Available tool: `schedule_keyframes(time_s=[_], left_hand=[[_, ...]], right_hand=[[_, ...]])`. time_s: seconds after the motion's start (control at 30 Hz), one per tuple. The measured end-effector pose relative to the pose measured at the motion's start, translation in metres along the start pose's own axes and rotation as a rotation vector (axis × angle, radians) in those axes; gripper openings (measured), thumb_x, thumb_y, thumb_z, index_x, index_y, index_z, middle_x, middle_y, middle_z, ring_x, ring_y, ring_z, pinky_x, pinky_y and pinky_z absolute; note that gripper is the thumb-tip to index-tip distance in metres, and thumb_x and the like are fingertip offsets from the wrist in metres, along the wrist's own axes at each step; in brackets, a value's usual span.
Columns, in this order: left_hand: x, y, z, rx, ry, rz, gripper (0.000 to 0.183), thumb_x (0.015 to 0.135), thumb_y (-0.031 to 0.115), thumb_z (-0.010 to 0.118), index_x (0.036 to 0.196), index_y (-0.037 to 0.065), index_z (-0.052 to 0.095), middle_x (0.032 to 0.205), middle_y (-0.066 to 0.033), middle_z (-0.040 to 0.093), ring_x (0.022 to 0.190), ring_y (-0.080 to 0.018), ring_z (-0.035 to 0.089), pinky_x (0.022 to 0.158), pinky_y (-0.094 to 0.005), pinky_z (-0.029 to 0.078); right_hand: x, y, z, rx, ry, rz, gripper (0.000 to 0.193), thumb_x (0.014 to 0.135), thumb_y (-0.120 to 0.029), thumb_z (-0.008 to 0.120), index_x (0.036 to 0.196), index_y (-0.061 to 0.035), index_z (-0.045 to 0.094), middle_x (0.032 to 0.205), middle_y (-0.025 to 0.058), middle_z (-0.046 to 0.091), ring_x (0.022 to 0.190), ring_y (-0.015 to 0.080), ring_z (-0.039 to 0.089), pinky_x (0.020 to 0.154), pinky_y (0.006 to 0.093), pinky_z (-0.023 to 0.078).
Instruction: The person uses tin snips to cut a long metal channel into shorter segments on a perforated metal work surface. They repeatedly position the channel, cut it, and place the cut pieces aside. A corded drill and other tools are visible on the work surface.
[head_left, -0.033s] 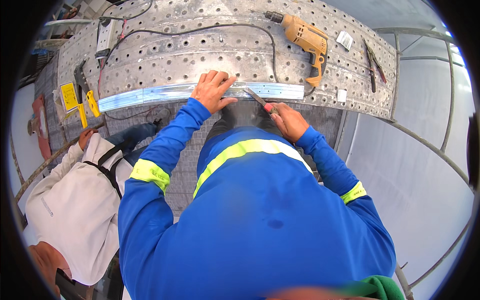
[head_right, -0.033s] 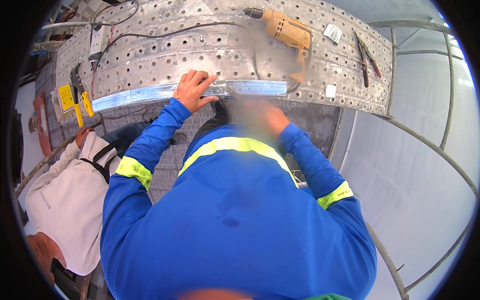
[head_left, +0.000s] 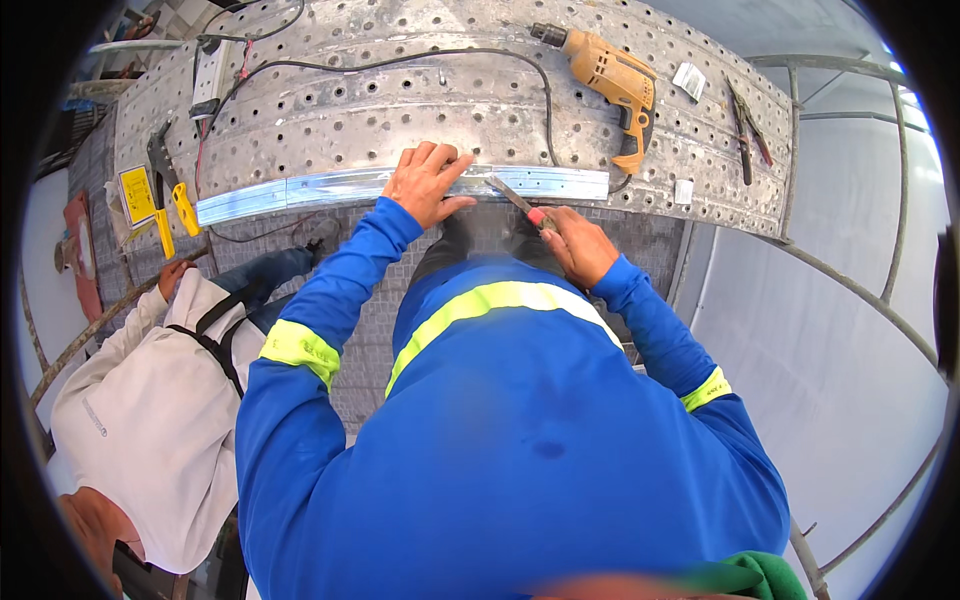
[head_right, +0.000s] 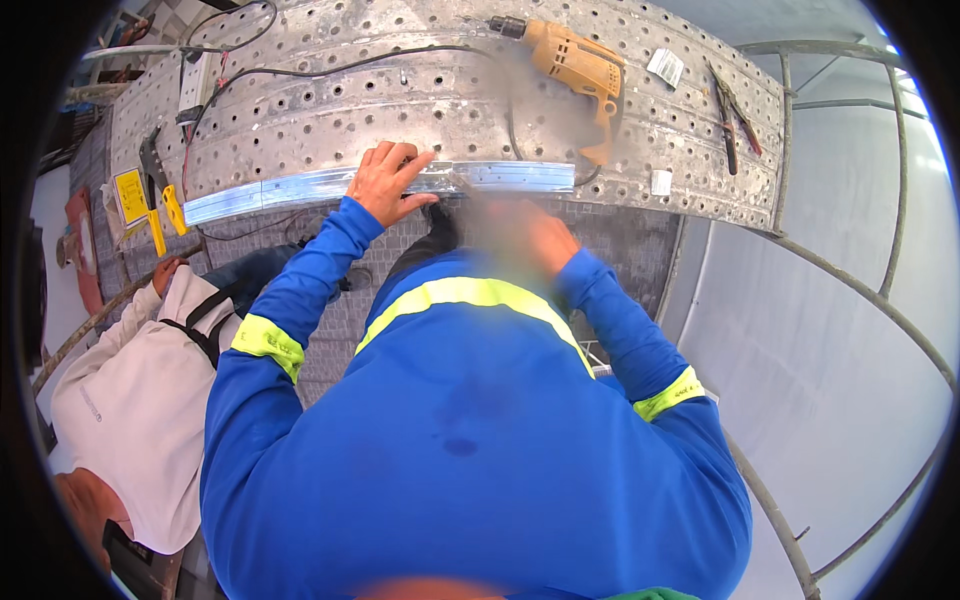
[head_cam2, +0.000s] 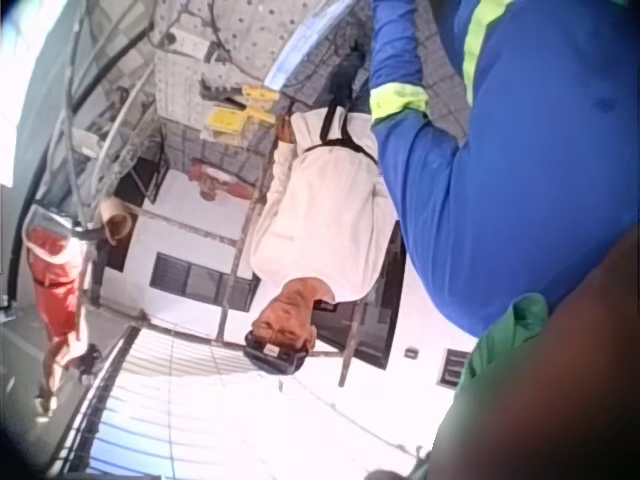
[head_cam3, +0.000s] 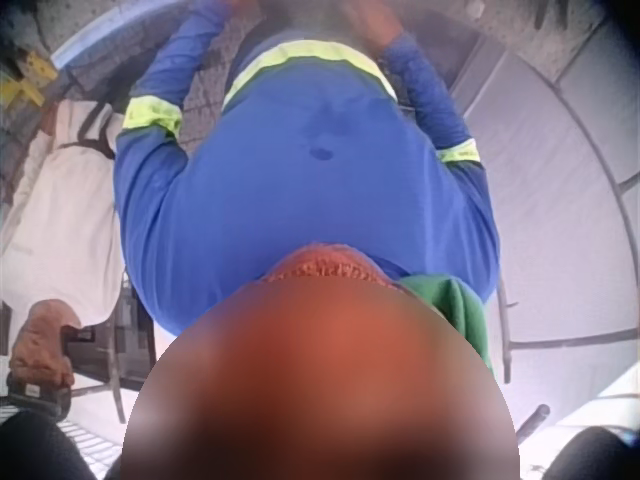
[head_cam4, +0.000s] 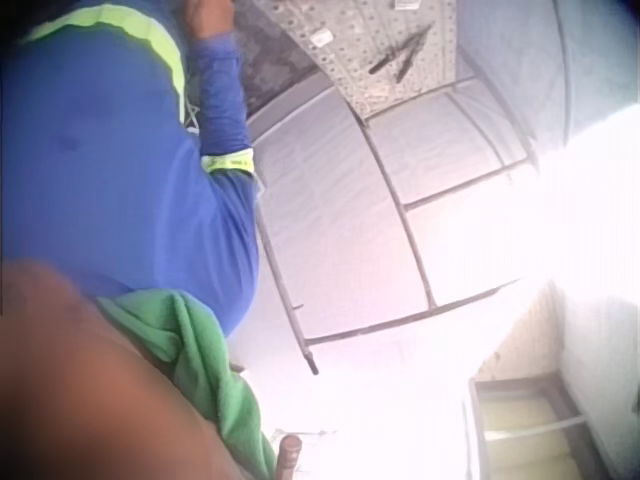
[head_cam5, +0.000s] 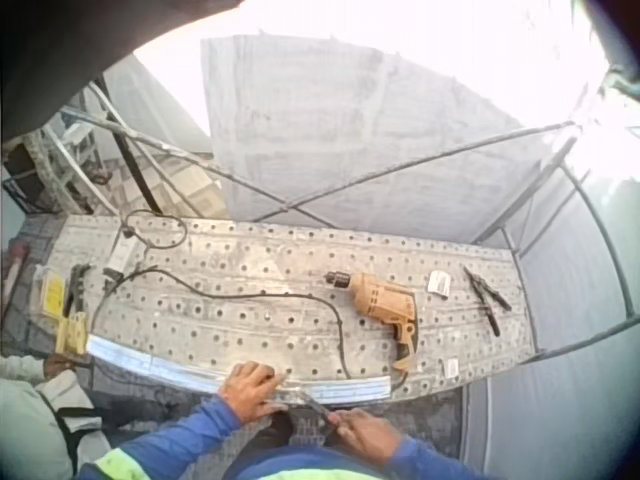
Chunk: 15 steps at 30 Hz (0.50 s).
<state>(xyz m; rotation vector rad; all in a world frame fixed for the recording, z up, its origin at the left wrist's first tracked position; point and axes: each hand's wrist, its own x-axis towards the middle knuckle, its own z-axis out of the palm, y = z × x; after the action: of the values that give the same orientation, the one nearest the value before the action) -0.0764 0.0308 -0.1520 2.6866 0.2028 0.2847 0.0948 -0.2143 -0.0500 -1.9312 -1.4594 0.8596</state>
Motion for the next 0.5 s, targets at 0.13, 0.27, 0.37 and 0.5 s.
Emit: schedule_keyframes(time_s=[0.13, 0.27, 0.37, 0.5], left_hand=[[0.002, -0.003, 0.003, 0.023, 0.029, 0.01, 0.065, 0.081, 0.047, 0.08, 0.133, 0.012, 0.063, 0.117, -0.0066, 0.06, 0.111, -0.0285, 0.055, 0.096, -0.0433, 0.045], [0.007, -0.001, 0.0, 0.039, -0.069, -0.012, 0.064, 0.081, 0.047, 0.08, 0.133, 0.012, 0.064, 0.118, -0.0056, 0.06, 0.114, -0.0286, 0.055, 0.097, -0.044, 0.045], [0.014, -0.008, -0.013, -0.061, -0.073, 0.027, 0.057, 0.084, 0.044, 0.078, 0.128, 0.011, 0.065, 0.115, -0.008, 0.063, 0.108, -0.0307, 0.06, 0.091, -0.0441, 0.051], [0.026, -0.01, -0.025, -0.051, -0.133, 0.085, 0.047, 0.088, 0.04, 0.075, 0.122, 0.01, 0.066, 0.11, -0.0094, 0.065, 0.103, -0.0304, 0.064, 0.087, -0.042, 0.055]], right_hand=[[0.003, -0.005, 0.017, -0.017, 0.031, 0.038, 0.04, 0.104, -0.021, 0.054, 0.138, 0.0005, 0.054, 0.124, 0.0248, 0.063, 0.105, 0.0455, 0.064, 0.089, 0.0472, 0.053], [-0.012, 0.01, 0.021, 0.068, 0.058, 0.189, 0.042, 0.106, -0.025, 0.053, 0.14, 0.0009, 0.053, 0.121, 0.0193, 0.066, 0.094, 0.0279, 0.068, 0.078, 0.0374, 0.055], [-0.042, 0.028, 0.018, 0.574, 0.384, 0.349, 0.045, 0.106, -0.026, 0.055, 0.143, -0.0007, 0.051, 0.117, 0.0127, 0.066, 0.086, 0.0147, 0.065, 0.069, 0.0286, 0.053], [-0.079, 0.071, 0.01, 0.727, 0.802, 0.426, 0.049, 0.103, -0.024, 0.064, 0.146, -0.0034, 0.05, 0.111, 0.0078, 0.066, 0.078, 0.0102, 0.062, 0.063, 0.025, 0.051]])
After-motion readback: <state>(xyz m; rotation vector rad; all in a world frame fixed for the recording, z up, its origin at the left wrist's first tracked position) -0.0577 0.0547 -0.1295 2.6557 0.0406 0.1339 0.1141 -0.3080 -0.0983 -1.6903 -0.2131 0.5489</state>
